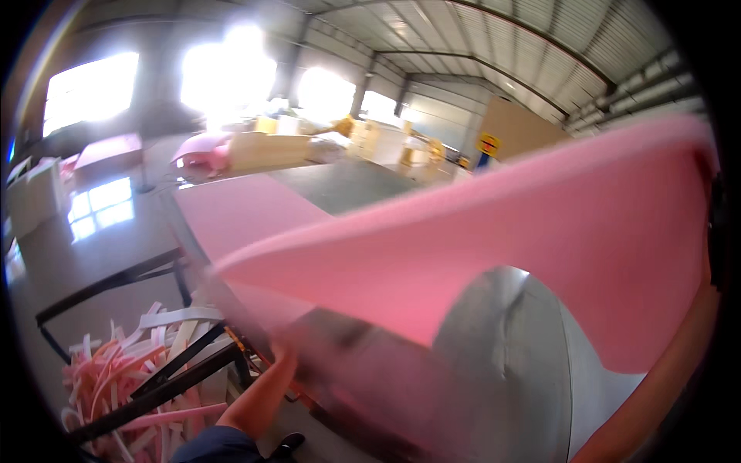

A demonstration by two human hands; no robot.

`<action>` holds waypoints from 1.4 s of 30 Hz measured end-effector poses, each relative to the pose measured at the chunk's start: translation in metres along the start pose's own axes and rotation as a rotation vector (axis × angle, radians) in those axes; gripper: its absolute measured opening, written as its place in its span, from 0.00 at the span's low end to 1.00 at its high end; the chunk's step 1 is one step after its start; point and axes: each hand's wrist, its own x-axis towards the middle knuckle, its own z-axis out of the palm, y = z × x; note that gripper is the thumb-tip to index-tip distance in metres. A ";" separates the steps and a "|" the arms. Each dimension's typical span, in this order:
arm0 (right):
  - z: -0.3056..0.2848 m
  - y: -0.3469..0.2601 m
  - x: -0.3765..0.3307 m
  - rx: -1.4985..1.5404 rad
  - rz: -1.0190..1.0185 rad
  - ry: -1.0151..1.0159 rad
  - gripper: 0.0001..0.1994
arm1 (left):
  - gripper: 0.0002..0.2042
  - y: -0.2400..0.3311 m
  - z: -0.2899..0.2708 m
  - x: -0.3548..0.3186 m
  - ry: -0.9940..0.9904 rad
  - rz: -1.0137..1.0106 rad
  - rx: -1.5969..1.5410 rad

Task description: The person positions large pink foam sheets on a hydraulic guillotine cutter, aligns them against the guide, and operates the lever to slice the material. The person then removes the cut pieces and scrap, repeating the process with new sheets.

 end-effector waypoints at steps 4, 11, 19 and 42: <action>-0.047 -0.102 0.006 -0.130 -0.081 0.069 0.18 | 0.44 -0.029 -0.050 0.015 -0.189 -0.150 -0.408; -0.081 -0.199 0.009 -0.227 -0.259 0.186 0.17 | 0.37 0.093 -0.038 0.164 -0.367 0.485 -0.518; -0.119 -0.120 0.036 -0.246 -0.320 0.314 0.15 | 0.28 0.205 -0.009 0.143 -0.182 0.554 -0.171; -0.352 0.540 -0.122 -0.810 0.822 0.407 0.39 | 0.46 0.089 0.365 0.167 -0.150 0.492 0.949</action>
